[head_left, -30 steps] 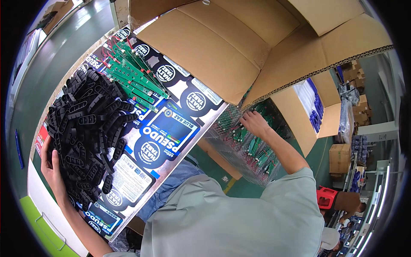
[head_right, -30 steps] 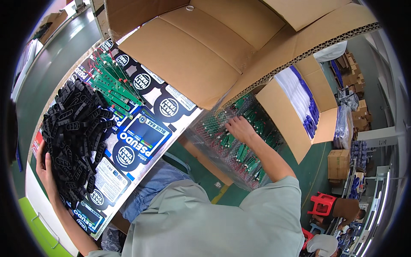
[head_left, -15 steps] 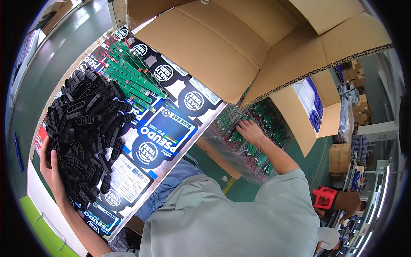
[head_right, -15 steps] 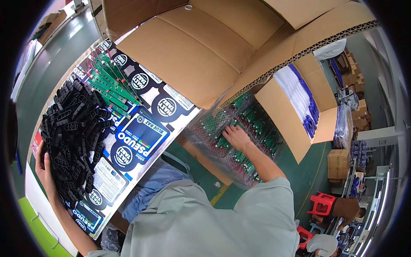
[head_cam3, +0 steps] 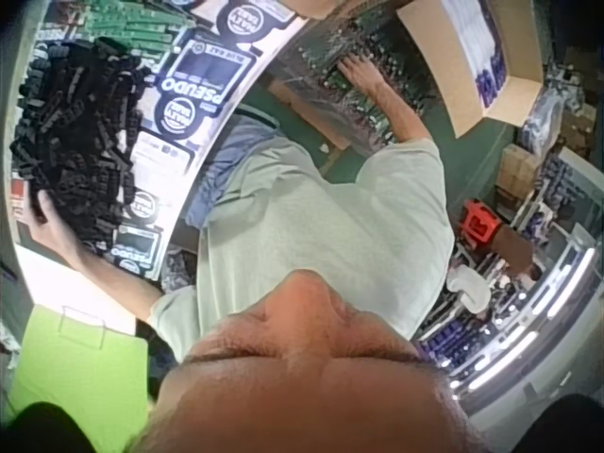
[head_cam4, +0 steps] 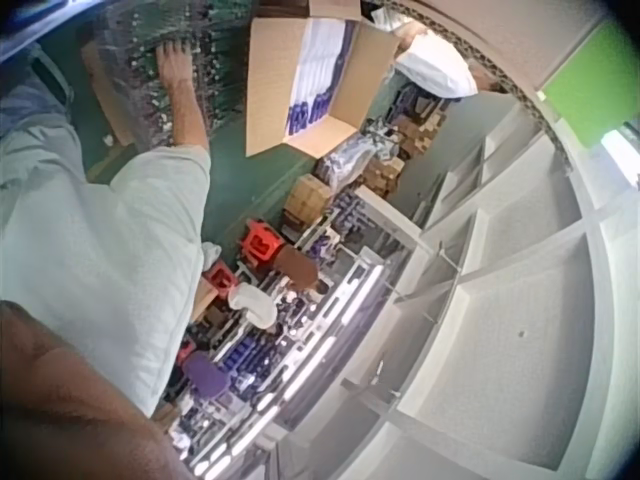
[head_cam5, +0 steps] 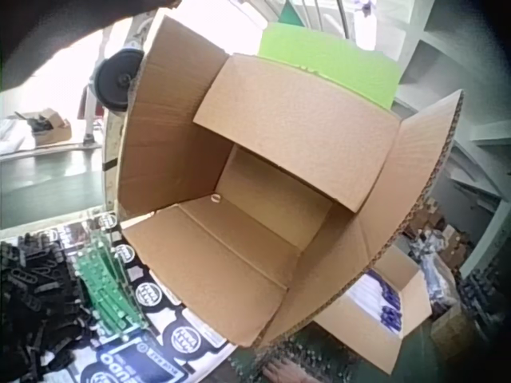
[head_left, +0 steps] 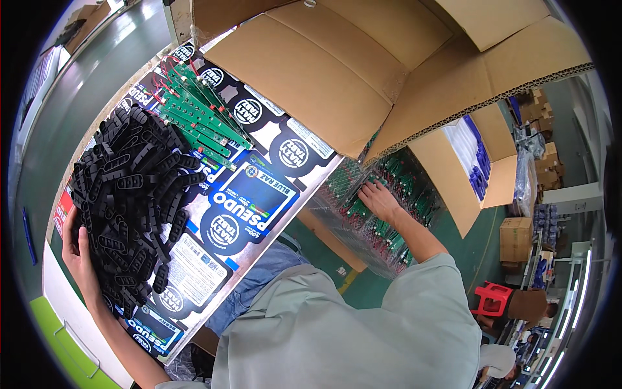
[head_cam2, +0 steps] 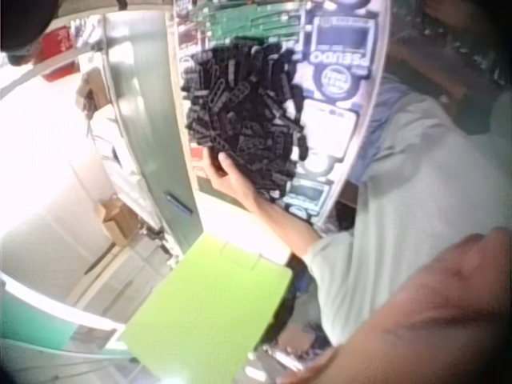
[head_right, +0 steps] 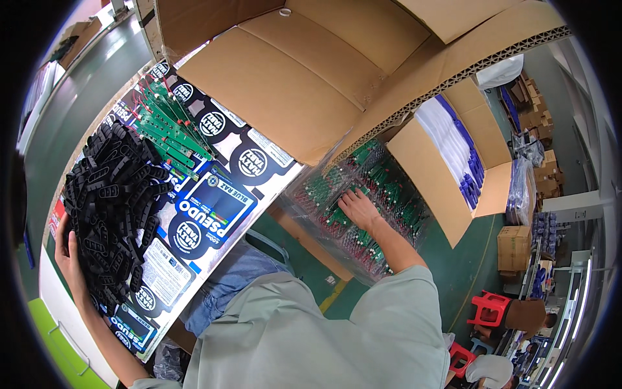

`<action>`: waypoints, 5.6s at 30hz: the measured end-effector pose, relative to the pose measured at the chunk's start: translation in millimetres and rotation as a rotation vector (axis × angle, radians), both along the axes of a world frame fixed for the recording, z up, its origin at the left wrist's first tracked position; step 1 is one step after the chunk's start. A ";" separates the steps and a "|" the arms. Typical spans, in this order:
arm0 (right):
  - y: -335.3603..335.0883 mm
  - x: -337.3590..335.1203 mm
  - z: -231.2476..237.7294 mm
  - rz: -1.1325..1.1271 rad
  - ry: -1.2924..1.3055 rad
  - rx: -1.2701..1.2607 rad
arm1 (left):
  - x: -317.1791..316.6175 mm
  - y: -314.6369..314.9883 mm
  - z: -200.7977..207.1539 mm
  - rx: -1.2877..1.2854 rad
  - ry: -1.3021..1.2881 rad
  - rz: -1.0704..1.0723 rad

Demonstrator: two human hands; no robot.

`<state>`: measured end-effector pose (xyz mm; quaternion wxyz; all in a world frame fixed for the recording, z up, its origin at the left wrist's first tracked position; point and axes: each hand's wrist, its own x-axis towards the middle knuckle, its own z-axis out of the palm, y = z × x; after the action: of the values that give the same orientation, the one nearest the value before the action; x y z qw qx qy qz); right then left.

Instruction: The person inserts green circuit boards into blue plastic casings at a workstation. They pick up a casing, slide a board into it, and place the assembled unit on the table. The person repeats this process multiple times, handling black plastic parts and green circuit boards throughout the clip.

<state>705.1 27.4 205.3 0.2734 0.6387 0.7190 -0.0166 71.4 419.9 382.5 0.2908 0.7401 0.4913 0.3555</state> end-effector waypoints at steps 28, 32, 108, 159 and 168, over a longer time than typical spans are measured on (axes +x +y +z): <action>-3.1 5.7 -5.9 -0.056 0.034 -0.009 | -1.4 2.2 -3.1 -0.015 -0.028 -0.008; 8.4 8.6 -1.4 -0.134 0.059 -0.155 | -0.8 1.1 -2.2 -0.012 -0.022 -0.007; 388.9 -235.4 289.8 -0.412 0.466 0.300 | 15.0 -14.9 21.5 0.120 -0.033 0.013; -88.5 15.4 10.4 -0.104 0.020 -0.150 | -5.7 5.4 -3.4 0.052 0.098 -0.019; -98.4 20.1 -9.3 -0.033 0.009 -0.197 | -8.9 9.3 -3.6 0.102 0.153 -0.029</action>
<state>725.2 -71.0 196.0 0.3313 0.6203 0.7046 -0.0943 62.5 429.2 378.8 0.2194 0.7859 0.4825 0.3185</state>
